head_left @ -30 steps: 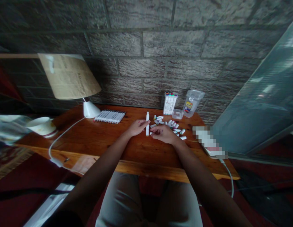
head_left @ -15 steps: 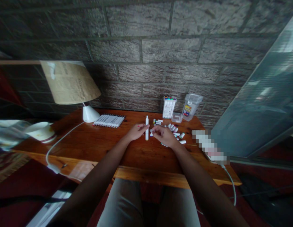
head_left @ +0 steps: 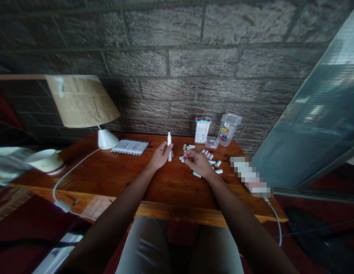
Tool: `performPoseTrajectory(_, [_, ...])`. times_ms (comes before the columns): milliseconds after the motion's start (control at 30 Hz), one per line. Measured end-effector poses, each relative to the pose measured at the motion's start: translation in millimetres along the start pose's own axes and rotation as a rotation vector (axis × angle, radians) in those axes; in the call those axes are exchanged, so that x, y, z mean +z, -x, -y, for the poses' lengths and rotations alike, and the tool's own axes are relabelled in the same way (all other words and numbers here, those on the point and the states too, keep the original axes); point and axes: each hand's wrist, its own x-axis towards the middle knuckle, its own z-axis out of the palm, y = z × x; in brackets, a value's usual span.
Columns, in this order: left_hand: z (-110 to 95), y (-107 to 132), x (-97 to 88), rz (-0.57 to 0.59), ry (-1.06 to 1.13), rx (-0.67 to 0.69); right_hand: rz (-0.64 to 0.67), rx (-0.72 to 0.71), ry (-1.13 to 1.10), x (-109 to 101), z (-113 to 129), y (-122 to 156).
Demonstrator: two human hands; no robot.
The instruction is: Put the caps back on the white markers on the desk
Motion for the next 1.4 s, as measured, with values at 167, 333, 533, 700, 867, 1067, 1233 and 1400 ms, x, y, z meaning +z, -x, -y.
performPoseTrajectory(167, [5,-1,-2.6,0.02,-0.059,0.057,0.031,-0.019,-0.011,1,-4,-1])
performPoseTrajectory(333, [-3,3,-3.7,-0.059,-0.211,0.147,-0.022,-0.011,-0.041,4,-10,-2])
performPoseTrajectory(533, [-3,5,-1.1,0.032,-0.237,0.15,-0.03,0.017,0.042,2,-5,-2])
performPoseTrajectory(700, [2,5,-1.0,0.077,-0.245,0.127,-0.146,0.071,0.049,-1,-6,-2])
performPoseTrajectory(867, [3,6,-1.5,0.145,-0.283,0.101,-0.212,0.051,0.019,-1,-4,-3])
performPoseTrajectory(1067, [5,5,-2.4,0.167,-0.303,0.142,-0.257,0.08,0.061,-8,1,-4])
performPoseTrajectory(1233, [10,3,-3.2,0.149,-0.296,0.176,-0.253,0.174,0.135,-11,0,-4])
performPoseTrajectory(1400, [13,2,-3.4,0.12,-0.282,0.177,-0.226,0.219,0.258,-8,-8,-5])
